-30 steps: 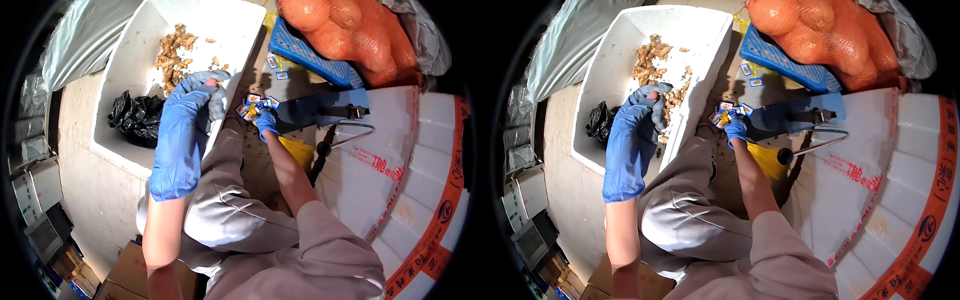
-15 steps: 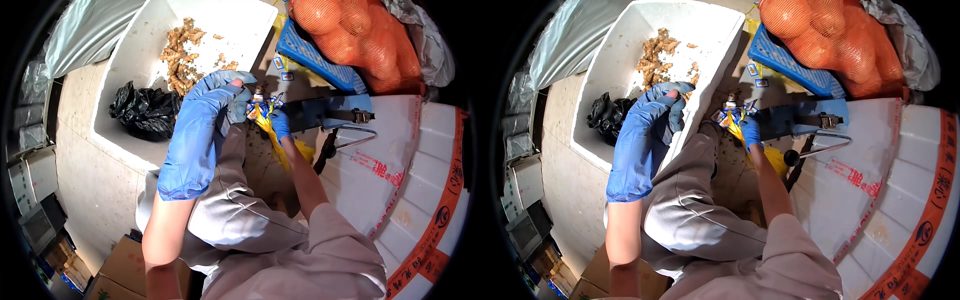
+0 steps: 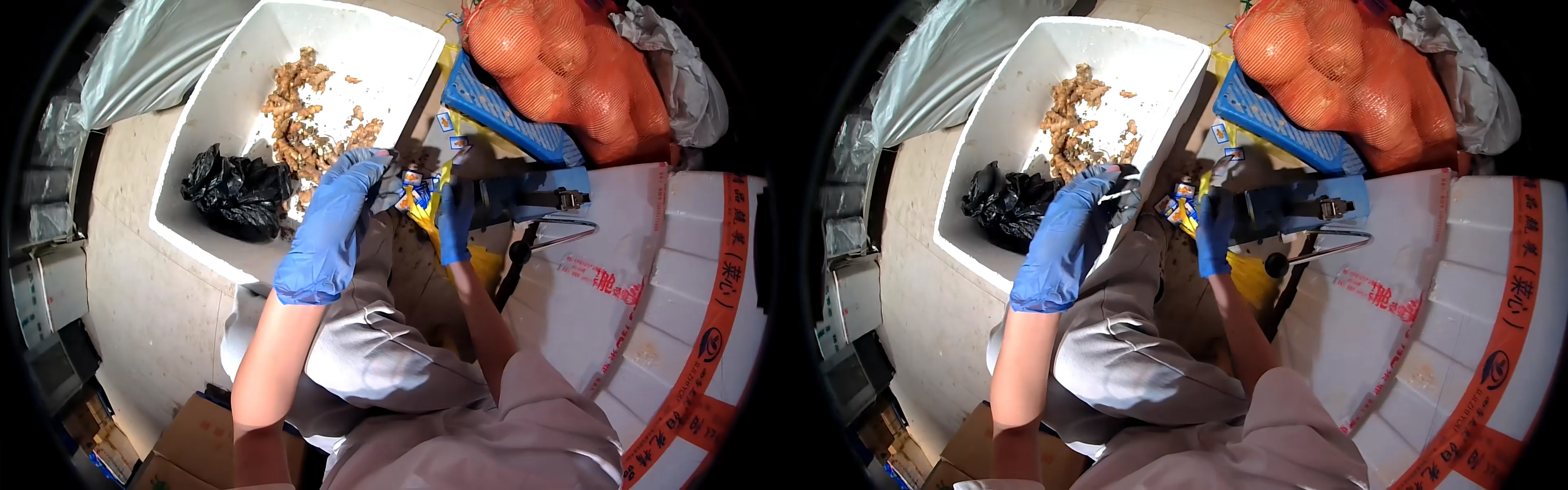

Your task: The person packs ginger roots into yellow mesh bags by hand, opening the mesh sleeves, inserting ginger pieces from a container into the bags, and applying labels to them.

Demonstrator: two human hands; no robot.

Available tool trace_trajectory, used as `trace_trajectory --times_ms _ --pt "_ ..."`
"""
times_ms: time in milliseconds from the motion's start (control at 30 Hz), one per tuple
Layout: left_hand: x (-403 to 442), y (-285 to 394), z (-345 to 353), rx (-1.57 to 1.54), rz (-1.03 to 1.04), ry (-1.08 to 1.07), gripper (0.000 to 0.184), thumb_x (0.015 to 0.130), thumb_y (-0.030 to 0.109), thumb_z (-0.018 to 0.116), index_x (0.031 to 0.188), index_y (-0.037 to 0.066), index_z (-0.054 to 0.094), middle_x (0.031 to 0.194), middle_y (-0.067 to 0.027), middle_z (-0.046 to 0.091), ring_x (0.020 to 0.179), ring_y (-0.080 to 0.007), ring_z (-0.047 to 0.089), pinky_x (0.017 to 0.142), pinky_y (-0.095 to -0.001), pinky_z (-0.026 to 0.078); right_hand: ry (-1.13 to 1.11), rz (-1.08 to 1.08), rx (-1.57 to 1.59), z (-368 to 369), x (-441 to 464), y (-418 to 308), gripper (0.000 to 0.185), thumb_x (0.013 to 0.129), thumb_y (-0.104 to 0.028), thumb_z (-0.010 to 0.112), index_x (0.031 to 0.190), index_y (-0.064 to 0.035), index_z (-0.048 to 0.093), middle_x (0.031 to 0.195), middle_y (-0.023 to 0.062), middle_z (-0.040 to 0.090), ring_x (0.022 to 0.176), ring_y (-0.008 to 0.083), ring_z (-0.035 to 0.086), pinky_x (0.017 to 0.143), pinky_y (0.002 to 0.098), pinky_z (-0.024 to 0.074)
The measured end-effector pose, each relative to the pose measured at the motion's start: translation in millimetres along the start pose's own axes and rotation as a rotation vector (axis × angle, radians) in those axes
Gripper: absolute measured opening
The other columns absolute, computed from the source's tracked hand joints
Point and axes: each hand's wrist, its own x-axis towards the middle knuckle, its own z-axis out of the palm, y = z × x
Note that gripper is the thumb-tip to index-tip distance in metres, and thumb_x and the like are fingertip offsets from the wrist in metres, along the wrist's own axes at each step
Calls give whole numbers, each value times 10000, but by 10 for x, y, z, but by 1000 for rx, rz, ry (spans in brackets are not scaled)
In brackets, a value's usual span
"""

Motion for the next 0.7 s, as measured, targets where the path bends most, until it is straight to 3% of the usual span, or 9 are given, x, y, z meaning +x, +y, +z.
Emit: trace_trajectory --times_ms 33,100,167,233,300,500,567,633,700 --pt "-59 6 41 105 -40 45 179 843 128 494 997 44 530 883 -75 575 681 -135 548 577 -222 439 22 -199 -60 21 -12 -458 78 815 -89 472 830 -13 481 753 99 496 675 198 490 642 300 398" --pt "-5 -1 -60 161 -272 -51 206 848 152 495 1032 63 519 897 -66 577 760 -144 563 639 -236 465 -9 -286 -33 18 -63 -1208 56 805 -69 483 817 -14 484 751 103 500 663 208 494 621 301 399" --pt "-17 34 -57 -74 -337 -203 236 848 172 500 1055 58 506 907 -65 574 793 -161 570 690 -251 485 -55 -459 208 71 -96 -1721 44 782 -43 516 813 -17 498 740 104 501 669 230 504 615 313 409" --pt "-72 150 -95 -341 -67 -309 261 875 136 429 1079 -24 461 871 -83 578 719 -187 586 672 -247 511 -394 -386 193 88 -114 -1897 78 751 -30 556 806 -18 503 733 114 500 676 260 515 607 324 417" --pt "-14 422 -79 -141 -60 -226 255 891 131 373 1035 -54 473 822 -120 564 710 -180 564 659 -273 500 -380 -566 157 197 -198 -2025 53 726 40 533 739 12 490 654 97 512 590 180 508 555 266 404" --pt "-6 917 -493 -187 532 -114 168 840 96 501 946 -35 510 640 -25 480 571 -105 434 578 -227 403 -580 -741 -24 297 -315 -2035 117 719 -50 606 725 -4 498 687 121 490 627 288 509 568 316 408" --pt "-119 987 -437 -164 567 -140 154 828 103 526 915 -24 518 637 -19 482 562 -94 437 575 -213 391 -665 -457 -4 356 -302 -2066 102 718 -53 602 742 -3 516 712 124 516 668 274 528 614 315 415" --pt "-188 1020 -380 -61 625 -161 146 818 90 538 915 -17 522 688 -30 525 604 -92 474 591 -204 399 -617 -599 21 456 -198 -2105 110 731 -92 586 816 -27 561 828 100 550 835 268 511 748 340 405" --pt "-249 1001 -306 -15 605 -88 85 799 82 563 839 10 542 760 -48 564 677 -103 503 654 -196 400 -506 -516 100 504 -114 -2227 137 738 -98 584 853 -29 555 886 104 555 892 253 511 792 318 398"
